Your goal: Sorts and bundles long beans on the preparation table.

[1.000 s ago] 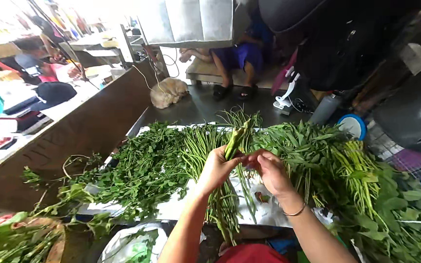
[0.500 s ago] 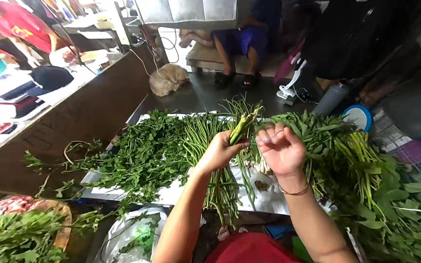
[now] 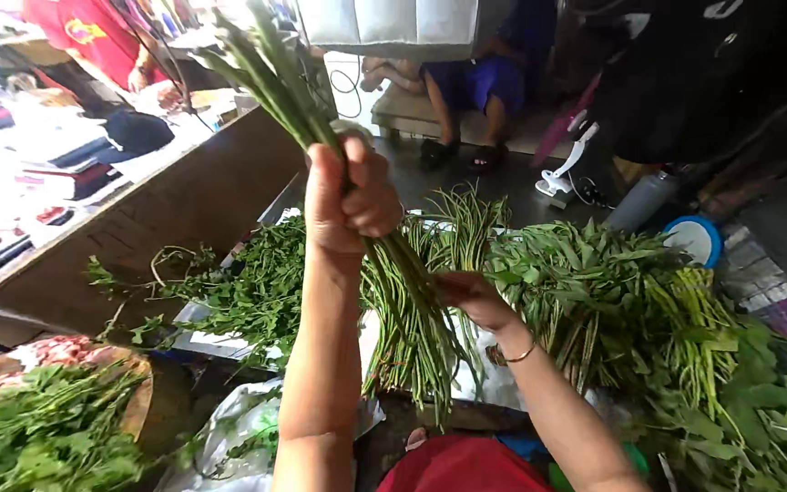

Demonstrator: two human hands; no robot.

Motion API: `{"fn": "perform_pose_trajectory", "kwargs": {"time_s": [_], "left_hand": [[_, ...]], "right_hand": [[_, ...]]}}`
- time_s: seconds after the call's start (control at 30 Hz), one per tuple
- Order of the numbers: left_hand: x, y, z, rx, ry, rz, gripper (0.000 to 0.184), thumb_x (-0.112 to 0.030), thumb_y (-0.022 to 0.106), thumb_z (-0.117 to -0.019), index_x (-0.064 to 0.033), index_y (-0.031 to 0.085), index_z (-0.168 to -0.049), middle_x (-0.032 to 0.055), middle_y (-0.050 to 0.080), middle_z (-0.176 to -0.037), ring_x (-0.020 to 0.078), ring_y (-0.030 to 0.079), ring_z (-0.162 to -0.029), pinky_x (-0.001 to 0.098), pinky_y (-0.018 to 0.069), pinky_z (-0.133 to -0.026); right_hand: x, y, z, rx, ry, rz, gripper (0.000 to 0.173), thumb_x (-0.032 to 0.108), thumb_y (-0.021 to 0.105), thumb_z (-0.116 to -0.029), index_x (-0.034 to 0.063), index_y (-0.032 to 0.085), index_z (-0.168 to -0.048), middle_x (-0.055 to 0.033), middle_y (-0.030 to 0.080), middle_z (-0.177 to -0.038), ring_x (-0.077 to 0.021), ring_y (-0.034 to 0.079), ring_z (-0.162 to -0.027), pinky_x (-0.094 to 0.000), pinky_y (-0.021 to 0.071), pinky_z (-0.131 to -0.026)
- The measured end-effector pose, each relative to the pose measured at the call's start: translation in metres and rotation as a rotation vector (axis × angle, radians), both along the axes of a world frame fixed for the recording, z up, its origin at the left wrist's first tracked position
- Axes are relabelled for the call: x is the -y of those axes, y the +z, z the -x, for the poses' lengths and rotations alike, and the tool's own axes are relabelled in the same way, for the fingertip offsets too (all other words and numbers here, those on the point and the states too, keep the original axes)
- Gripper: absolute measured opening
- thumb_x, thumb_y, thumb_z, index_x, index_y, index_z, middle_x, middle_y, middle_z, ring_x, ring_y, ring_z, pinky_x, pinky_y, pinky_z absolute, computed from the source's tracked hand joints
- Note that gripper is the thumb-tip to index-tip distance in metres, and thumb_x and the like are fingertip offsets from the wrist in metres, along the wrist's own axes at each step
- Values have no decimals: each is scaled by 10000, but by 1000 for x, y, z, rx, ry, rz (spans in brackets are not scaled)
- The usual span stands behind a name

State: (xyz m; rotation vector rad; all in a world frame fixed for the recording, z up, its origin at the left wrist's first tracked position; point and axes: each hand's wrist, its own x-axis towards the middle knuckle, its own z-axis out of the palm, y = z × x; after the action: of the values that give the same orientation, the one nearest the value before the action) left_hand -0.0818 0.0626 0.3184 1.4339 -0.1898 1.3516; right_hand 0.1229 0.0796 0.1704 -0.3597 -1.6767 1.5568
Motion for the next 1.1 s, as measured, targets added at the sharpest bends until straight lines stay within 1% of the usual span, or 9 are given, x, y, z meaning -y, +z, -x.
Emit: {"fn": "perform_pose_trajectory", "kwargs": {"time_s": [0.07,0.2,0.3,0.6,0.73,0.8,0.93,1.03,1.1], "left_hand": [[-3,4,14,75,10,-36,329,-499,632,-948,-185,683,-864,-101,571,-577,17,552,-474,175,465,-456],[-7,-3,38,281,-43,-58,406,-477,556,-998,-118,639,-828,-39,562,-573,72,560,-471,203,475,-464],[-11,-14,55,351,-82,-71,446,-498,511,-1014,-102,655,-869,-36,562,-571,72,554,-473,203,464,-464],[-17,-39,67,500,-84,66,538,-530,370,-1057,-99,647,-891,-23,594,-647,65,569,-509,183,478,-481],[-11,-32,57,522,38,204,610,-529,198,-1086,-121,585,-851,-36,542,-620,52,527,-480,174,458,-457],[-10,-30,53,522,118,245,606,-507,171,-1096,-124,562,-834,-43,515,-598,44,503,-458,165,442,-439],[-9,-26,48,427,350,354,570,-475,157,-1108,-158,533,-821,-73,466,-545,19,451,-415,152,409,-411],[10,-8,38,246,485,432,518,-450,151,-1117,-192,500,-836,-93,419,-544,3,396,-404,136,374,-398],[38,11,29,112,460,331,494,-422,185,-1119,-195,514,-829,-103,420,-550,3,398,-413,140,375,-399]], "right_hand": [[11,0,4,-85,32,57,305,-75,581,-928,39,738,-1164,41,767,-1067,-17,705,-973,-230,582,-901],[23,5,11,-55,-111,23,159,-35,688,-892,27,743,-1027,21,756,-942,3,665,-746,-177,556,-647],[27,11,9,-116,-194,-28,85,0,751,-863,62,752,-921,43,749,-878,18,658,-713,-163,557,-640],[39,17,9,-79,-233,-76,32,29,721,-913,22,739,-939,21,738,-866,-8,668,-676,-163,560,-574],[35,8,14,-17,-171,22,138,40,697,-927,-11,728,-1051,-11,752,-916,-24,677,-714,-182,553,-585],[34,4,16,5,-116,48,294,31,708,-903,-50,666,-1182,-36,733,-965,-65,685,-770,-226,581,-659],[35,2,20,47,-121,32,392,11,713,-887,-76,620,-1257,-51,739,-963,-76,694,-771,-241,601,-695],[34,4,14,184,-139,-68,429,118,620,-988,-59,566,-1375,-33,741,-1005,-54,693,-822,-229,586,-704],[27,9,3,198,-126,-128,448,223,436,-1094,-66,524,-1426,-87,730,-1201,-145,722,-1033,-323,625,-810]]}}
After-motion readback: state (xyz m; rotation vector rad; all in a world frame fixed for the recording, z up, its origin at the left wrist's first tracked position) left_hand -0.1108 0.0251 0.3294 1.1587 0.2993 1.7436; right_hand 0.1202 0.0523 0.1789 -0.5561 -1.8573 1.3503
